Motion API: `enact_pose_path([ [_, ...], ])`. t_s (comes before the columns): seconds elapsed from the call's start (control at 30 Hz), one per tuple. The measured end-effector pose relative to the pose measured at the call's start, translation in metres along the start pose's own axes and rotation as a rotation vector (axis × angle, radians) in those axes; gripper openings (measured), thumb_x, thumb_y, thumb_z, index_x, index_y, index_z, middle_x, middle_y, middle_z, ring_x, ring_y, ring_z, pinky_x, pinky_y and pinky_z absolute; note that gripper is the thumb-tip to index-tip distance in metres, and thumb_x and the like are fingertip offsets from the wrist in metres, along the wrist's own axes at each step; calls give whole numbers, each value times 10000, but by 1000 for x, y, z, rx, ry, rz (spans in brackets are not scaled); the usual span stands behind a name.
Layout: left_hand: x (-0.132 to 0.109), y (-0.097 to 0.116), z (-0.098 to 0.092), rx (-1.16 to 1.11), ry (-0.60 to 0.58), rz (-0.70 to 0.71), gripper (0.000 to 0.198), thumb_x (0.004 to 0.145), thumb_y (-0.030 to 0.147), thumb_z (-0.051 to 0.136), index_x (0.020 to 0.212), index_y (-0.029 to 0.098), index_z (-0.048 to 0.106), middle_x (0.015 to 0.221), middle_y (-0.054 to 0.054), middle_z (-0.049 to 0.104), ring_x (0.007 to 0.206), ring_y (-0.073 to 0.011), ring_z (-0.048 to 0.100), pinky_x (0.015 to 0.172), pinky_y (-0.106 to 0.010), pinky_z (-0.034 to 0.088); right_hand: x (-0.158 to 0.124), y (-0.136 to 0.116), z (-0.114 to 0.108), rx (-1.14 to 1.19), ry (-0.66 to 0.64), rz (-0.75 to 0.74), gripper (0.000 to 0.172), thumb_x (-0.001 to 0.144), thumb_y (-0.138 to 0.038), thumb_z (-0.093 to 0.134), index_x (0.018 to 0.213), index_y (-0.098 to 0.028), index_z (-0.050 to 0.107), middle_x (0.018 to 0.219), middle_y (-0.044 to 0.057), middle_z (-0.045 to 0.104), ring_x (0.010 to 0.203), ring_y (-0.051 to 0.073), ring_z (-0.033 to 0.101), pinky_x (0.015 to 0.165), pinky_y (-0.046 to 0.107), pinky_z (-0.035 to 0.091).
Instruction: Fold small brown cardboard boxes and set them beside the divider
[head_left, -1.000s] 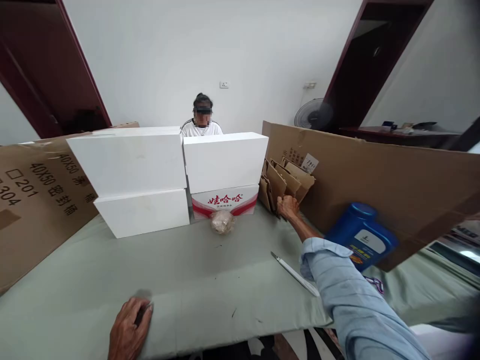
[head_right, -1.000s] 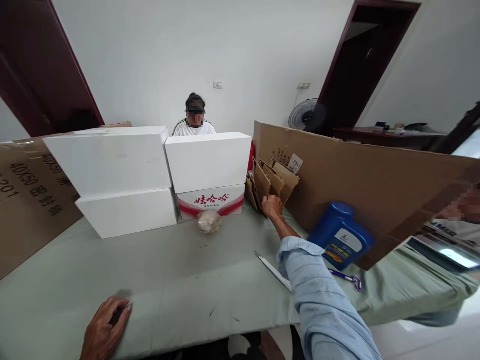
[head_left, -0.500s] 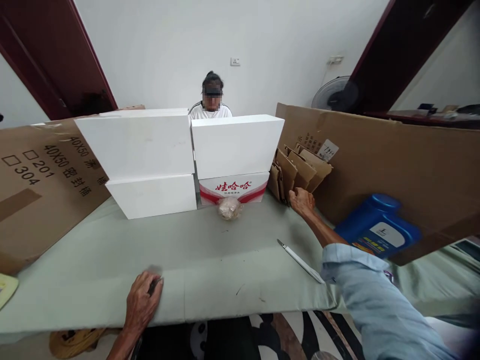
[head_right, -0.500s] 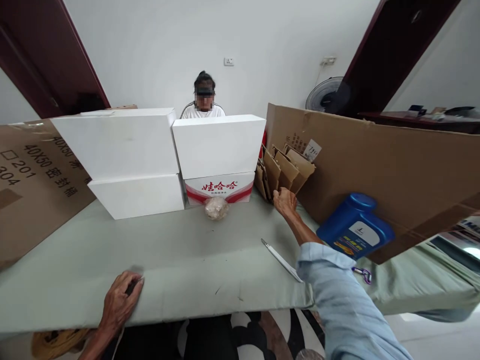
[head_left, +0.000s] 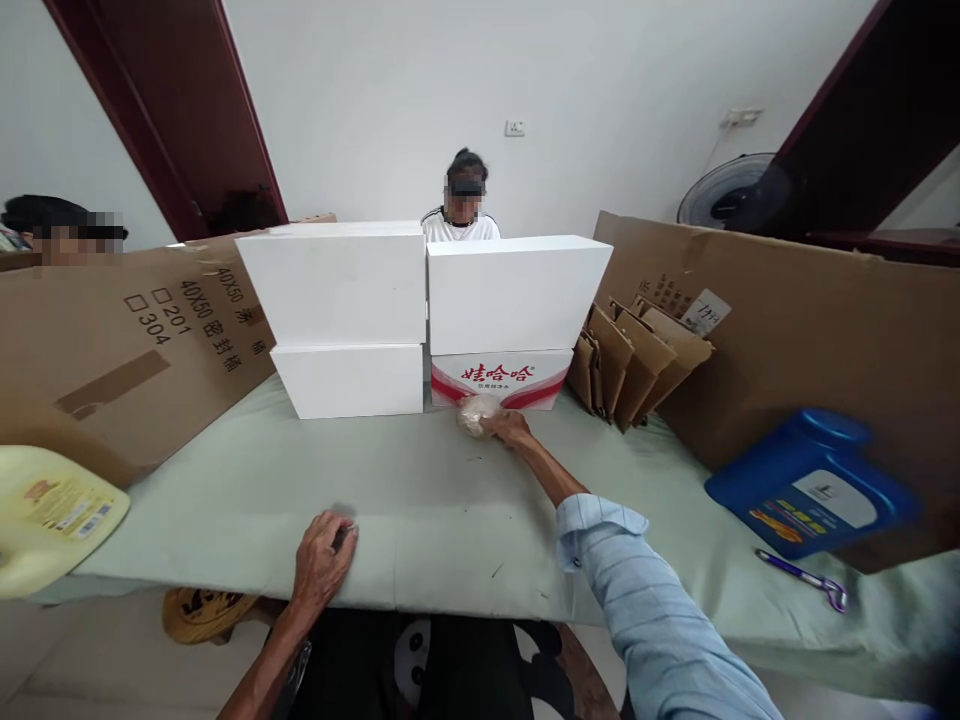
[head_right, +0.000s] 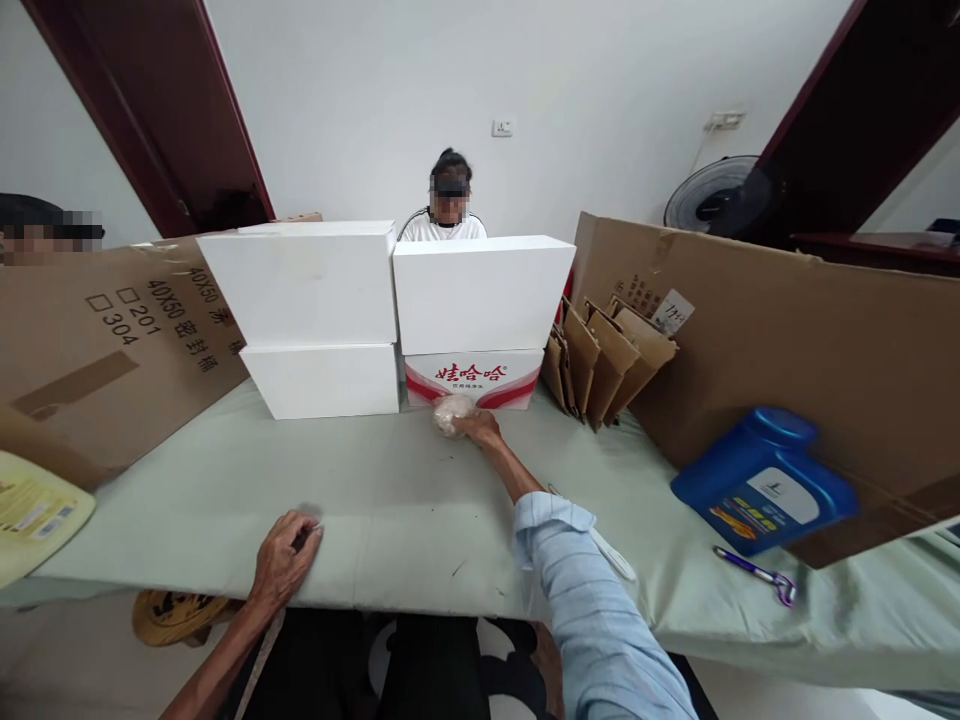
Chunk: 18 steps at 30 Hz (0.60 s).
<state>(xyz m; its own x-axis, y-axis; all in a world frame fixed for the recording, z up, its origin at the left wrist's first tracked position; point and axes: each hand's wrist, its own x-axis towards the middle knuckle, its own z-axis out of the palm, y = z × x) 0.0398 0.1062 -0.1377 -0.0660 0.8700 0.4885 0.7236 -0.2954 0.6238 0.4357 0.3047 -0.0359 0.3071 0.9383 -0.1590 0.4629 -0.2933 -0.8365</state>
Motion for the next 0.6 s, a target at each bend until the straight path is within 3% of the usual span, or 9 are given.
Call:
enact_pose_path([
  [0.1,3,3,-2,-62,-7,-36,193,936,371,621,815,237,689,838,-54,670,856,-252,632,848,-378,529,-20,-1,10,102,-2,24,338,1011,-442,743,1181,-161,662,1017,37,703,770,143,662,666,282,583],
  [0.2,9,7,-6,-173,-33,-95,206,900,415,671,815,228,694,847,-61,658,881,-256,622,883,-396,529,-58,5,17,230,-20,-18,559,809,-449,905,1185,-149,622,963,50,705,756,176,671,593,272,549],
  [0.3,14,18,-8,-340,-75,-174,305,858,505,736,906,205,714,930,-84,699,899,-249,646,868,-396,553,-112,14,28,370,-93,-117,742,608,-548,969,1145,-182,612,977,72,725,836,236,709,611,301,574],
  [0.37,15,32,-8,-492,-125,-214,509,865,600,730,1167,190,711,1124,-125,742,924,-238,696,828,-375,581,-154,19,39,451,-160,-193,824,533,-627,965,1152,-216,609,1051,85,738,897,264,720,646,331,597],
  [0.47,8,63,-10,-715,-207,-214,915,848,767,693,1542,200,509,1398,-193,695,1085,-271,750,865,-371,614,-215,26,57,539,-235,-279,880,517,-649,970,1212,-255,598,1145,83,730,956,273,715,725,378,620],
  [0.53,-1,86,-17,-823,-230,-203,1036,800,768,769,1604,200,447,1472,-201,662,1227,-306,721,982,-389,600,-249,31,66,571,-235,-343,858,556,-594,988,1252,-270,605,1183,78,710,987,263,697,769,382,620],
  [0.6,-12,107,-29,-948,-222,-226,997,780,650,870,1580,192,489,1483,-185,662,1313,-328,677,1086,-406,559,-276,34,70,574,-216,-411,838,588,-525,1005,1292,-280,623,1253,84,686,1017,254,679,787,368,611],
])
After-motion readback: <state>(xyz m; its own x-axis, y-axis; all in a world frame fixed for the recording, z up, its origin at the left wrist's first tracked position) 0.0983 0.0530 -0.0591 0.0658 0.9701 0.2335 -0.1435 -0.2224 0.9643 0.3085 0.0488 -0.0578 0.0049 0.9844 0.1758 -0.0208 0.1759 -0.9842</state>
